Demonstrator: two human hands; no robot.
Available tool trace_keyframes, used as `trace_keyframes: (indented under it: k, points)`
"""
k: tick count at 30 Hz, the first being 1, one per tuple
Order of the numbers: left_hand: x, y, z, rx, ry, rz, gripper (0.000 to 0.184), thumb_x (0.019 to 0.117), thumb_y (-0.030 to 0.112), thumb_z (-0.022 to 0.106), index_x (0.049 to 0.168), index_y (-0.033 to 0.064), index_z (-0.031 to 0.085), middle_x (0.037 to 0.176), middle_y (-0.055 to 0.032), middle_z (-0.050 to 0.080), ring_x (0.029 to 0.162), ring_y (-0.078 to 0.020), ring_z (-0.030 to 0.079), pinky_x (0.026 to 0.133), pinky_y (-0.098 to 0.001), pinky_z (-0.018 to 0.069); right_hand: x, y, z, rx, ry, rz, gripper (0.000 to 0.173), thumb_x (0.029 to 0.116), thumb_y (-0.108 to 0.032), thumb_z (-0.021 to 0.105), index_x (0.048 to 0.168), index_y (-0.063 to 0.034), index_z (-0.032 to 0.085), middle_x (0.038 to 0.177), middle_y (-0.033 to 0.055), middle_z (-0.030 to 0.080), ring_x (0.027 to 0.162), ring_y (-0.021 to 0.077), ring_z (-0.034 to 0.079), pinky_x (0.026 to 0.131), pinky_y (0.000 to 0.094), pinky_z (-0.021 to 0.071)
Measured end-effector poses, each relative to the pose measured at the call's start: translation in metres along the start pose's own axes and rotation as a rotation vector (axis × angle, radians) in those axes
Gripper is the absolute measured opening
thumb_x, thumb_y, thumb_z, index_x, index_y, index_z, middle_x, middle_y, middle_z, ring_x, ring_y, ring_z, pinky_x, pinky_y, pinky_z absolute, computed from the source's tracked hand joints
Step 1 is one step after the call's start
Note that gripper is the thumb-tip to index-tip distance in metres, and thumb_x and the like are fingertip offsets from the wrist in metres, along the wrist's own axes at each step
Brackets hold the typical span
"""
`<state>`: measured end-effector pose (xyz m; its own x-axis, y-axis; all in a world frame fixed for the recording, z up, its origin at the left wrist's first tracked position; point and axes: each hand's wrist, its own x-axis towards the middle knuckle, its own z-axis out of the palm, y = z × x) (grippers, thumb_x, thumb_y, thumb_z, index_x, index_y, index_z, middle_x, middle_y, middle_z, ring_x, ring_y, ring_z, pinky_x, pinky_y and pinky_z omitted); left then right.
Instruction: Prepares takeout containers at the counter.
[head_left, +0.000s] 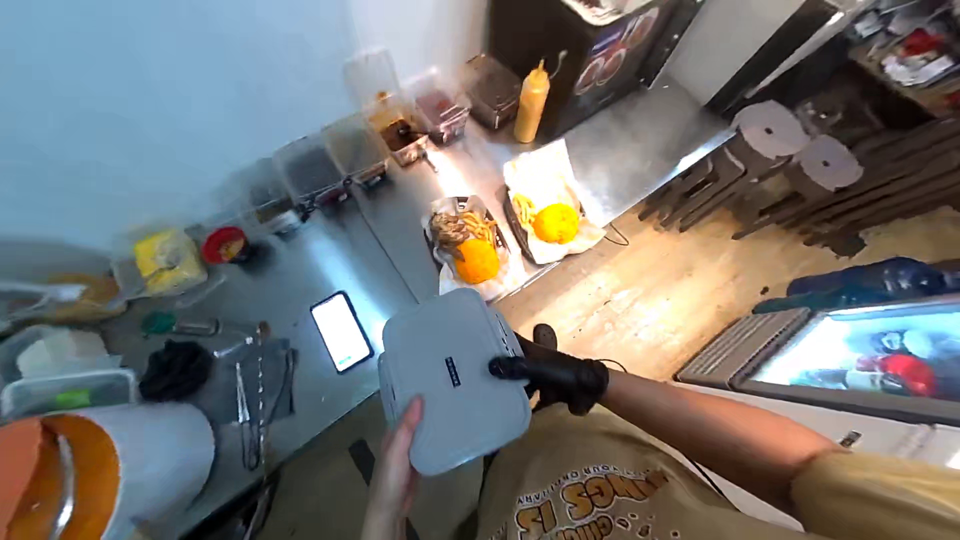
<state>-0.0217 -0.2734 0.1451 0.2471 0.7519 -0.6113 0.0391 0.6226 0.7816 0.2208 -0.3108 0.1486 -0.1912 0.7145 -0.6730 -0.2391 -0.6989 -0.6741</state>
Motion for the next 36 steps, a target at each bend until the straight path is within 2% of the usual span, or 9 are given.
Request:
trace_keyframes:
  k: [4,9,11,15,21,24,27,30,36]
  points:
    - [0.027,0.012,0.032,0.079,-0.126,-0.068,0.048,0.1070,0.035,0.038,0.141,0.0033,0.049,0.115,-0.0083,0.071,0.102,-0.0154,0.071,0.086,-0.0343,0.0609,-0.015,-0.004,-0.032,0.058,0.060,0.047,0.058,0.1042,-0.046,0.052,0.152,-0.0178,0.034,0.108,0.0075,0.067,0.084,0.0162,0.069,0.070,0.0350,0.0597]
    - [0.060,0.031,0.097,0.172,-0.253,-0.110,0.048,0.1070,0.036,0.044,0.141,0.0040,0.052,0.117,-0.0096,0.072,0.105,-0.0180,0.070,0.089,-0.0371,0.0601,-0.040,-0.001,-0.089,0.111,0.176,-0.075,0.052,0.1030,-0.047,0.051,0.141,-0.0118,0.047,0.111,0.0039,0.069,0.096,0.0147,0.070,0.080,0.0357,0.0613]
    - [0.077,0.051,0.131,0.228,-0.301,-0.040,0.055,0.1008,0.038,0.051,0.143,0.0031,0.049,0.117,-0.0085,0.072,0.105,-0.0162,0.071,0.091,-0.0357,0.0609,-0.052,-0.018,-0.121,0.130,0.218,-0.144,0.059,0.0957,-0.048,0.061,0.140,-0.0118,0.046,0.108,0.0016,0.070,0.094,0.0129,0.070,0.080,0.0337,0.0618]
    - [0.113,0.052,0.220,0.288,-0.355,-0.110,0.052,0.1068,0.039,0.044,0.143,0.0028,0.049,0.122,-0.0124,0.069,0.109,-0.0197,0.068,0.093,-0.0390,0.0581,-0.066,-0.024,-0.193,0.242,0.324,-0.140,0.054,0.1020,-0.046,0.055,0.145,-0.0157,0.044,0.106,0.0048,0.072,0.088,0.0146,0.071,0.073,0.0330,0.0614]
    - [0.176,0.041,0.377,0.311,-0.391,-0.129,0.054,0.1090,0.039,0.043,0.147,0.0012,0.046,0.127,-0.0155,0.067,0.114,-0.0218,0.067,0.097,-0.0398,0.0566,-0.073,-0.037,-0.354,0.198,0.437,-0.195,0.065,0.0990,-0.049,0.059,0.151,-0.0147,0.038,0.107,0.0063,0.071,0.088,0.0146,0.070,0.074,0.0331,0.0604]
    - [0.204,0.055,0.446,0.300,-0.406,-0.030,0.056,0.1052,0.033,0.050,0.148,-0.0017,0.041,0.127,-0.0154,0.066,0.114,-0.0188,0.067,0.099,-0.0380,0.0571,-0.087,-0.066,-0.426,0.139,0.428,-0.343,0.079,0.0911,-0.044,0.069,0.152,-0.0093,0.033,0.117,0.0027,0.068,0.099,0.0104,0.069,0.084,0.0305,0.0610]
    - [0.225,0.057,0.456,0.303,-0.360,-0.053,0.047,0.1037,0.029,0.052,0.140,-0.0005,0.049,0.114,-0.0118,0.070,0.101,-0.0160,0.070,0.090,-0.0370,0.0592,-0.089,-0.075,-0.464,0.048,0.314,-0.287,0.075,0.0895,-0.037,0.069,0.150,-0.0099,0.034,0.118,0.0012,0.066,0.095,0.0095,0.068,0.077,0.0299,0.0606]
    - [0.262,0.080,0.456,0.227,-0.225,-0.016,0.040,0.1067,0.029,0.043,0.138,0.0055,0.052,0.111,-0.0080,0.071,0.100,-0.0154,0.070,0.088,-0.0369,0.0595,-0.082,-0.090,-0.516,0.006,0.234,-0.192,0.069,0.1055,-0.044,0.044,0.164,-0.0202,0.017,0.152,0.0070,0.053,0.113,0.0224,0.069,0.086,0.0398,0.0595]
    - [0.273,0.085,0.477,0.176,-0.219,-0.095,0.039,0.1073,0.033,0.042,0.133,0.0092,0.058,0.109,-0.0072,0.073,0.098,-0.0163,0.071,0.087,-0.0362,0.0604,-0.049,-0.062,-0.577,0.053,0.343,-0.271,0.062,0.1070,-0.051,0.041,0.159,-0.0184,0.033,0.141,0.0053,0.062,0.111,0.0205,0.070,0.090,0.0379,0.0599]
